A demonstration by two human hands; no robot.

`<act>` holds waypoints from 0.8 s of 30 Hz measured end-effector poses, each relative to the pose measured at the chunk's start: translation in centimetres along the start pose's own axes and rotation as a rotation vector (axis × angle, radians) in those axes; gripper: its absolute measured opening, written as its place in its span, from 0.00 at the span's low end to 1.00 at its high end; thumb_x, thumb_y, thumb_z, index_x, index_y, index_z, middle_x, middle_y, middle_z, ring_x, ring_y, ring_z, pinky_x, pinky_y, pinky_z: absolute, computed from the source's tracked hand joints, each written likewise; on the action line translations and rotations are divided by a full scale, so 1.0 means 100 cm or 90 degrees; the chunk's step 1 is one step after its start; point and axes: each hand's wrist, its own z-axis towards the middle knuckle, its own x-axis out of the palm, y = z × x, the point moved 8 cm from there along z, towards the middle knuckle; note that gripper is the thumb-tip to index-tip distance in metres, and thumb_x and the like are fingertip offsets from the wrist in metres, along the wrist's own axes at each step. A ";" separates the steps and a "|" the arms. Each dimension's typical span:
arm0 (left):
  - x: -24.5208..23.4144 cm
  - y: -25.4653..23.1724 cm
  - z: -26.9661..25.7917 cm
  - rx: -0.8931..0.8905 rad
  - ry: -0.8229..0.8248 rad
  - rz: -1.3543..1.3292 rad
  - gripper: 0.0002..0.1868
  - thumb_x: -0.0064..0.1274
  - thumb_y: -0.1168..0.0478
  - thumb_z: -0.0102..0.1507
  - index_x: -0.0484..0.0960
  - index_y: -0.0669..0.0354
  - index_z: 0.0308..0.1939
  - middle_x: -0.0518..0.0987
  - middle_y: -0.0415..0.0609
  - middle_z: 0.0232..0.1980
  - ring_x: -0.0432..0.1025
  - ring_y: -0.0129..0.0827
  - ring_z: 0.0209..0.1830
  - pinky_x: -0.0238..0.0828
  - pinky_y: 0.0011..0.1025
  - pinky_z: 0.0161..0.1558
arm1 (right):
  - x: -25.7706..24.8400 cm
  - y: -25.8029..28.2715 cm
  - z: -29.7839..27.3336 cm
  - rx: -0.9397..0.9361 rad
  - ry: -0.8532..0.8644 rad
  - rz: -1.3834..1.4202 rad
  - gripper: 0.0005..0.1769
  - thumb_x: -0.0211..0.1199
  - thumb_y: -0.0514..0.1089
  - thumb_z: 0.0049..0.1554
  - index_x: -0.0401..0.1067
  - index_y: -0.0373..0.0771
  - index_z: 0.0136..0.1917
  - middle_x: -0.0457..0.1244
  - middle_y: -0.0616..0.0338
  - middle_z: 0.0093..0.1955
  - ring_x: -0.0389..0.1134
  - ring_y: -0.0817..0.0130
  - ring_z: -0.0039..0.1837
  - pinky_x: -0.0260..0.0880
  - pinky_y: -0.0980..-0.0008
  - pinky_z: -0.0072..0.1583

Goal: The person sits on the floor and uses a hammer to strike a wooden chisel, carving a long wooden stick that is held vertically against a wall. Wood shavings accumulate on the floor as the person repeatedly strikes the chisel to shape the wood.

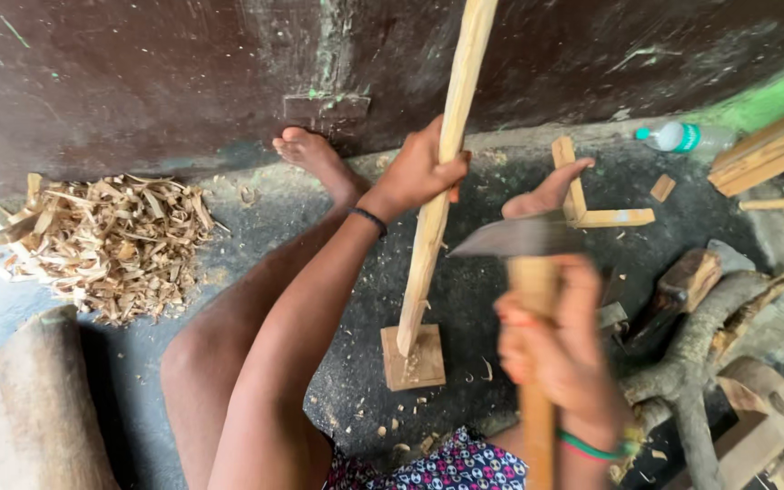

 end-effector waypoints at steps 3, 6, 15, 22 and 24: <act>-0.002 -0.010 0.005 -0.016 -0.002 -0.003 0.21 0.51 0.63 0.63 0.67 0.66 0.58 0.80 0.46 0.27 0.79 0.28 0.21 0.77 0.29 0.25 | -0.004 0.055 -0.014 -0.174 0.030 0.132 0.35 0.54 0.35 0.63 0.42 0.55 0.76 0.60 0.54 0.45 0.60 0.77 0.30 0.63 0.78 0.30; -0.001 -0.007 0.005 -0.020 0.003 -0.009 0.20 0.51 0.63 0.63 0.67 0.66 0.57 0.79 0.46 0.27 0.79 0.28 0.21 0.77 0.30 0.26 | -0.007 0.019 -0.010 -0.100 0.057 0.132 0.34 0.54 0.37 0.62 0.41 0.57 0.73 0.59 0.55 0.44 0.58 0.78 0.29 0.61 0.78 0.28; -0.003 -0.005 -0.001 0.040 -0.003 -0.005 0.20 0.51 0.63 0.63 0.68 0.66 0.56 0.80 0.46 0.31 0.79 0.29 0.22 0.77 0.29 0.28 | 0.029 -0.147 0.010 0.224 0.070 0.041 0.35 0.54 0.41 0.60 0.46 0.60 0.76 0.60 0.60 0.37 0.57 0.75 0.25 0.57 0.74 0.24; -0.001 0.006 0.005 -0.020 -0.006 0.015 0.17 0.52 0.63 0.62 0.70 0.68 0.52 0.80 0.48 0.31 0.80 0.29 0.22 0.78 0.31 0.27 | -0.005 -0.023 0.002 0.055 0.040 0.048 0.37 0.55 0.37 0.59 0.41 0.59 0.73 0.60 0.55 0.45 0.56 0.78 0.29 0.59 0.77 0.28; -0.002 -0.003 0.006 -0.010 -0.001 0.015 0.19 0.52 0.62 0.63 0.68 0.67 0.54 0.80 0.47 0.29 0.80 0.29 0.21 0.78 0.30 0.27 | -0.010 0.023 -0.010 -0.079 0.057 0.109 0.37 0.55 0.39 0.61 0.41 0.59 0.76 0.60 0.55 0.46 0.58 0.77 0.28 0.61 0.78 0.27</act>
